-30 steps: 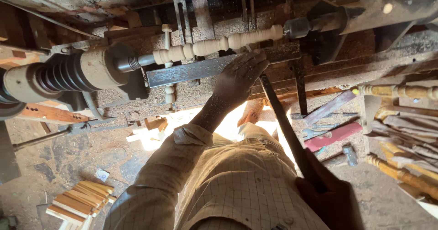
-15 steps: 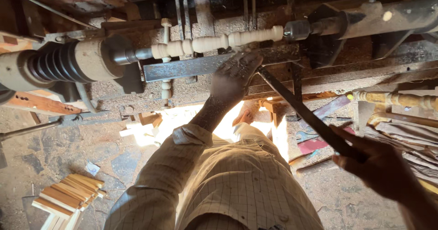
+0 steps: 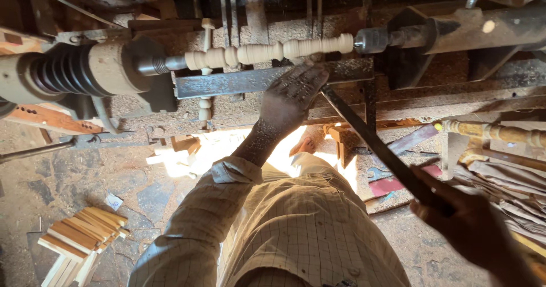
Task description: The person shapes a rotating wooden spindle on a lathe using a chisel. They hold the tool against the spinning wood to carve decorative beads and contours along the length of the piece.
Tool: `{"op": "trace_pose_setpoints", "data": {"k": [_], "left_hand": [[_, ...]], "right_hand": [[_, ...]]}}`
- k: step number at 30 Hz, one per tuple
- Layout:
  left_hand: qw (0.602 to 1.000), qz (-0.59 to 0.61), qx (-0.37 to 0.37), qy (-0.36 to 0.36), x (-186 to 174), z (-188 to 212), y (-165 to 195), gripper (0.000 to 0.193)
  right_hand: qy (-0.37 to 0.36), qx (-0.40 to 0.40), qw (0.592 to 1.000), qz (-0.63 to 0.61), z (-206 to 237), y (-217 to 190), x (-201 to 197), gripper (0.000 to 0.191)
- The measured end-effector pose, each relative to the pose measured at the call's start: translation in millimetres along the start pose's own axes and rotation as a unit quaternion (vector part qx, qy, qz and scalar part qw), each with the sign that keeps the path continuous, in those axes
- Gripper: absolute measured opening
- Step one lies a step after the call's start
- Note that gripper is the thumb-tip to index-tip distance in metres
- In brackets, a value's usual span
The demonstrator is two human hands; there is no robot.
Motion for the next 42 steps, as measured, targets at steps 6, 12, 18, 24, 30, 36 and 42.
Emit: {"op": "trace_pose_setpoints", "data": {"k": [6,12,18,24,30,36,42], "left_hand": [[0.998,0.048,0.011,-0.043,3.1,2.0,-8.3,0.038],[0.994,0.103,0.040,-0.018,-12.1,0.3,-8.5,0.037],[0.994,0.077,0.043,-0.060,-15.5,-1.3,-6.7,0.043],[0.993,0.057,0.094,-0.052,-10.7,-3.7,-7.0,0.037],[0.989,0.065,0.118,-0.057,1.9,3.1,-13.2,0.034],[0.989,0.082,0.093,-0.080,18.4,-1.4,-12.6,0.036],[0.931,0.310,-0.125,-0.144,22.5,-8.2,-23.0,0.034]], "right_hand": [[0.042,0.186,0.982,0.008,39.6,-31.3,54.4,0.074],[0.205,0.076,0.970,-0.107,56.3,-78.6,91.6,0.067],[0.239,0.124,0.949,-0.165,66.0,-111.5,132.9,0.068],[0.235,0.203,0.936,-0.166,67.6,-134.9,163.0,0.071],[0.297,0.202,0.911,-0.205,70.2,-175.0,184.3,0.072],[0.287,0.269,0.895,-0.209,67.9,-216.7,193.1,0.071],[0.194,0.343,0.894,-0.212,67.1,-219.0,209.4,0.083]]}}
Point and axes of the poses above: each hand's wrist, its own z-axis away from the middle knuckle, its own x-axis out of the palm, y = z × x, the point moved 5 cm from there along -z, towards the middle knuckle, and after that the axes turned 2 degrees about -x, right-handed, at the moved point
